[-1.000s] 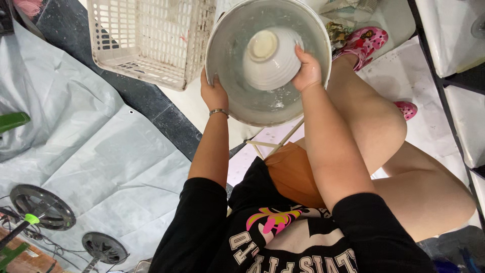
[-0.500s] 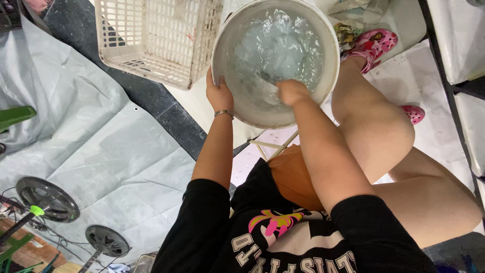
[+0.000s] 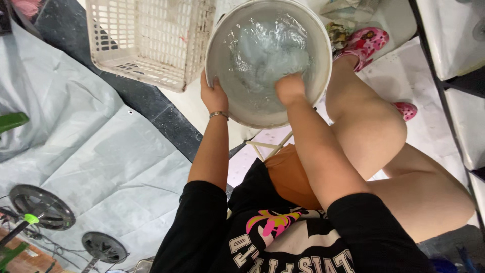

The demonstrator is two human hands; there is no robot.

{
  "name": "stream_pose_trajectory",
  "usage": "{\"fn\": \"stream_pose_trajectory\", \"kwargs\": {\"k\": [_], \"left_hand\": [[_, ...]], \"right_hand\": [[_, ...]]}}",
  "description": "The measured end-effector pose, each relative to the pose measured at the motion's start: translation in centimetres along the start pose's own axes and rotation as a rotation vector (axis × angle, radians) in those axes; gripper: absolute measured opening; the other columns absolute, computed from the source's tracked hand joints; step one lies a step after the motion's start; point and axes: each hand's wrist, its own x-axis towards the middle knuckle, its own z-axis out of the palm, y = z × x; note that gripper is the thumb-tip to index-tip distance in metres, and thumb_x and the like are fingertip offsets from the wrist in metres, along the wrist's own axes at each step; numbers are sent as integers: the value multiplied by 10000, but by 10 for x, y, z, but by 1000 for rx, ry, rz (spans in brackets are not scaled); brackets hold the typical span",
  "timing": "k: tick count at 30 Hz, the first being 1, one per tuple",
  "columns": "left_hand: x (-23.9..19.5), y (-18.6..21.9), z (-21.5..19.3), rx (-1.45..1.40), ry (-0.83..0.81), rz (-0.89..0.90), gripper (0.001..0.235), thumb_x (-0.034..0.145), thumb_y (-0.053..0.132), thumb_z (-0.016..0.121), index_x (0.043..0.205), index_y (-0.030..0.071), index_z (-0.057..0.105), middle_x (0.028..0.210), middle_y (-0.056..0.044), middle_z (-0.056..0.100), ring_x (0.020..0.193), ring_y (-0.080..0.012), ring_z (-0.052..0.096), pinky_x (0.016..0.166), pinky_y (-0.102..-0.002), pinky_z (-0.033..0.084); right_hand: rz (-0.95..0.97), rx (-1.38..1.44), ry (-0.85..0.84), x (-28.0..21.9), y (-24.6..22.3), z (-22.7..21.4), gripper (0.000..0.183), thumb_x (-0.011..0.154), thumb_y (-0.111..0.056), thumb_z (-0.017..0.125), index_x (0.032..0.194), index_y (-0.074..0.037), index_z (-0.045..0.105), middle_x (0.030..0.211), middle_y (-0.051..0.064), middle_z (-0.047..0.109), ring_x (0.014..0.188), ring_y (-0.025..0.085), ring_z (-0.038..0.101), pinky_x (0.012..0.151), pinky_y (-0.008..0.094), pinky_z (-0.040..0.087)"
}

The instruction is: The person sits on the floor and repeatedly folds newspaper sheets, placing them on a nearby shelf. Toward the end, the person picks up a small dish and washes it in a bucket of water.

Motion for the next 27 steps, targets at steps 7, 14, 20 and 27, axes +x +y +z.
{"fn": "stream_pose_trajectory", "kwargs": {"k": [7, 14, 20, 27], "left_hand": [[5, -2, 2, -26, 10, 59, 456, 973, 6, 577, 1426, 38, 544, 1299, -195, 697, 1162, -302, 694, 992, -378, 530], [2, -1, -1, -15, 4, 54, 456, 990, 21, 575, 1443, 40, 530, 1303, -202, 690, 1152, -306, 699, 984, -386, 540], [1, 0, -1, -32, -8, 33, 449, 992, 25, 566, 1439, 48, 533, 1308, -189, 697, 1152, -281, 708, 978, -371, 553], [4, -4, 1, -19, 8, 3, 449, 990, 42, 588, 1437, 61, 541, 1292, -185, 702, 1136, -278, 708, 970, -365, 547]], "right_hand": [[132, 942, 106, -11, 10, -27, 335, 891, -222, 661, 1197, -89, 687, 1143, 165, 714, 1034, 360, 666, 897, 463, 490], [165, 2206, 235, 10, 30, 1, 323, 994, -240, 685, 1255, -57, 633, 1104, 52, 733, 972, 175, 692, 878, 362, 565], [282, 2572, 252, -9, 46, -30, 359, 1004, -280, 674, 1258, -28, 635, 1144, 82, 726, 1005, 218, 727, 881, 392, 603], [362, 2331, 321, -8, 35, -47, 497, 937, -295, 784, 1264, 41, 620, 1146, 130, 740, 1027, 253, 725, 903, 417, 599]]}}
